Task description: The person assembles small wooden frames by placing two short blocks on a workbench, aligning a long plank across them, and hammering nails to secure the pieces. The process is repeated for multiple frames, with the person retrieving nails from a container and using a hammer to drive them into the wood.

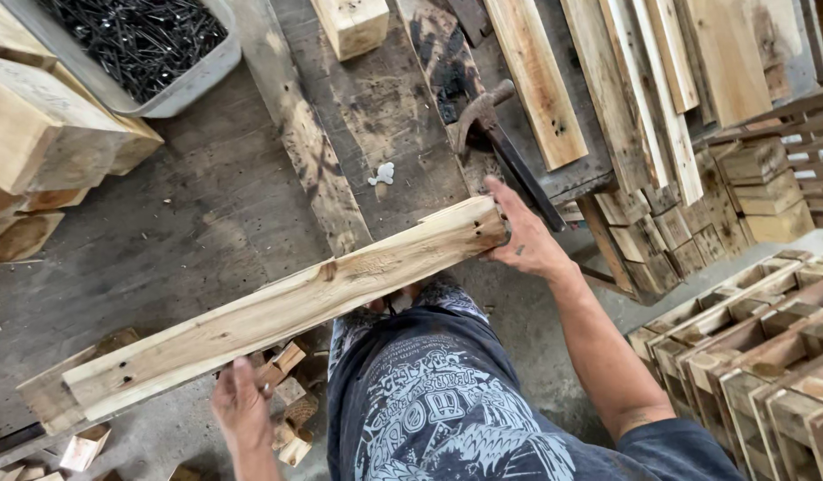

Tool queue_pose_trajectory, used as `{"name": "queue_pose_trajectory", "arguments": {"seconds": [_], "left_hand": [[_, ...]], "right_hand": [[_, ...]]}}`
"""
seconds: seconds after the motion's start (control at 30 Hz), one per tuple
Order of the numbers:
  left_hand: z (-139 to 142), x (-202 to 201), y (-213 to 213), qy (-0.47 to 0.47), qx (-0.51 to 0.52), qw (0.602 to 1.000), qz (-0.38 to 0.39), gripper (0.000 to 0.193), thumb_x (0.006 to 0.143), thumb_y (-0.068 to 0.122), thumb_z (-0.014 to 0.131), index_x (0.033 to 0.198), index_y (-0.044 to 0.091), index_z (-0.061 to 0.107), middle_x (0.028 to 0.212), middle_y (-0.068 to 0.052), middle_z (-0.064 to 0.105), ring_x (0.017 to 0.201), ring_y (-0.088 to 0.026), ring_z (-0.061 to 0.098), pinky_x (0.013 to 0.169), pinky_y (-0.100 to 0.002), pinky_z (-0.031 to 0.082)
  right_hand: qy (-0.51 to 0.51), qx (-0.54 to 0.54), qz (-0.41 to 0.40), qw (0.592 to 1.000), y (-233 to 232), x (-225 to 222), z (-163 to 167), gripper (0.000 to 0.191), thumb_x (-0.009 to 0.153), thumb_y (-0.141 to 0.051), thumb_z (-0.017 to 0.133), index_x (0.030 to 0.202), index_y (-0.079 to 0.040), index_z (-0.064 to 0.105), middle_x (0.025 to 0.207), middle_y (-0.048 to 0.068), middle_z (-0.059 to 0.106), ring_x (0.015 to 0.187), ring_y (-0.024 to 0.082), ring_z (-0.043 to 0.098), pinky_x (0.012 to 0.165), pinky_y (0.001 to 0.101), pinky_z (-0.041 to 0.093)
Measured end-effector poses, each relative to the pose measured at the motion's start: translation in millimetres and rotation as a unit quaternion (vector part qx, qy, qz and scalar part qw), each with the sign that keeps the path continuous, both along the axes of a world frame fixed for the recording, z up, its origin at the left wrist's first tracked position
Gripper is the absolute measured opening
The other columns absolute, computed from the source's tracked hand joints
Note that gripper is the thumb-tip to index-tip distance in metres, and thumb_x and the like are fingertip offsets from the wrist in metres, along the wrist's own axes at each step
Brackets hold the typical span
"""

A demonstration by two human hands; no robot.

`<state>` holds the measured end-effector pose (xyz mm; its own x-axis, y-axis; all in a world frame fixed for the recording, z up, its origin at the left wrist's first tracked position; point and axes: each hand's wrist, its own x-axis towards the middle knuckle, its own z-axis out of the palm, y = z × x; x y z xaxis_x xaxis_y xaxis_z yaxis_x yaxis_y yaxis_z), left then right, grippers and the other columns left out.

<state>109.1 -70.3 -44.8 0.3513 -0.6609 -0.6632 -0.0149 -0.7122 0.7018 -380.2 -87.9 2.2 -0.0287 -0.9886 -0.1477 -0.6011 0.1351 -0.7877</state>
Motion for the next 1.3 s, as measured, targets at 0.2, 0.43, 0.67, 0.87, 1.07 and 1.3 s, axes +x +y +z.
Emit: {"name": "queue_pose_trajectory", "arguments": {"seconds": [0.2,0.43,0.67,0.87,1.07,1.3], "left_hand": [[33.8,21.8,20.8,0.101,0.024,0.990,-0.100,0.029,0.100,0.022,0.057,0.120,0.004,0.066,0.071,0.000,0.055,0.056,-0.008,0.045,0.043,-0.023,0.038],[48.2,-66.8,-41.3,0.170,-0.072,0.939,-0.291,0.031,0.093,0.005,0.062,0.124,-0.002,0.067,0.082,-0.007,0.070,0.067,-0.007,0.057,0.059,-0.020,0.044],[39.2,-159.3,-77.8,0.330,-0.079,0.890,-0.304,0.025,0.109,0.012,0.052,0.128,-0.004,0.058,0.086,-0.007,0.070,0.064,-0.005,0.054,0.056,-0.018,0.039],[38.5,-203.9,-54.0,0.411,-0.034,0.886,-0.214,0.034,0.096,0.001,0.056,0.130,0.005,0.063,0.098,-0.010,0.071,0.064,-0.005,0.055,0.057,-0.019,0.044],[26.2,-246.5,-42.4,0.379,-0.140,0.896,-0.187,0.010,0.101,0.004,0.060,0.110,0.003,0.064,0.097,-0.014,0.075,0.056,-0.006,0.048,0.052,-0.020,0.041],[21.4,-312.7,-51.7,-0.248,-0.475,0.752,-0.384,0.014,0.105,0.020,0.070,0.108,0.007,0.066,0.094,-0.012,0.072,0.078,-0.027,0.067,0.069,-0.039,0.053]], "right_hand": [[-0.009,0.036,-0.152,0.988,36.7,-28.3,-9.5,0.107,0.063,-0.021,0.091,0.153,-0.006,0.036,0.154,0.016,0.043,0.133,0.030,0.052,0.102,0.0403,0.048],[0.320,-0.115,-0.258,0.904,22.2,-54.9,-62.5,0.053,0.086,-0.022,0.088,0.131,-0.005,0.065,0.123,0.018,0.065,0.114,0.040,0.061,0.094,0.0495,0.050],[0.286,-0.026,-0.217,0.933,2.4,-59.8,-74.9,0.043,0.086,-0.020,0.082,0.123,-0.008,0.064,0.112,0.022,0.062,0.105,0.045,0.061,0.088,0.0526,0.050],[0.158,-0.011,-0.185,0.970,3.5,-94.5,-57.2,0.034,0.093,-0.018,0.076,0.120,-0.004,0.060,0.089,0.016,0.066,0.084,0.040,0.065,0.076,0.0529,0.051],[-0.257,0.019,-0.214,0.942,71.8,-113.8,-34.9,0.026,0.098,-0.024,0.071,0.106,-0.003,0.057,0.074,-0.001,0.058,0.061,0.010,0.057,0.054,0.0276,0.048],[-0.409,-0.006,-0.214,0.887,147.0,-113.9,-35.5,0.018,0.103,-0.023,0.057,0.112,-0.009,0.051,0.067,-0.003,0.055,0.046,0.006,0.051,0.042,0.0234,0.043]]}}
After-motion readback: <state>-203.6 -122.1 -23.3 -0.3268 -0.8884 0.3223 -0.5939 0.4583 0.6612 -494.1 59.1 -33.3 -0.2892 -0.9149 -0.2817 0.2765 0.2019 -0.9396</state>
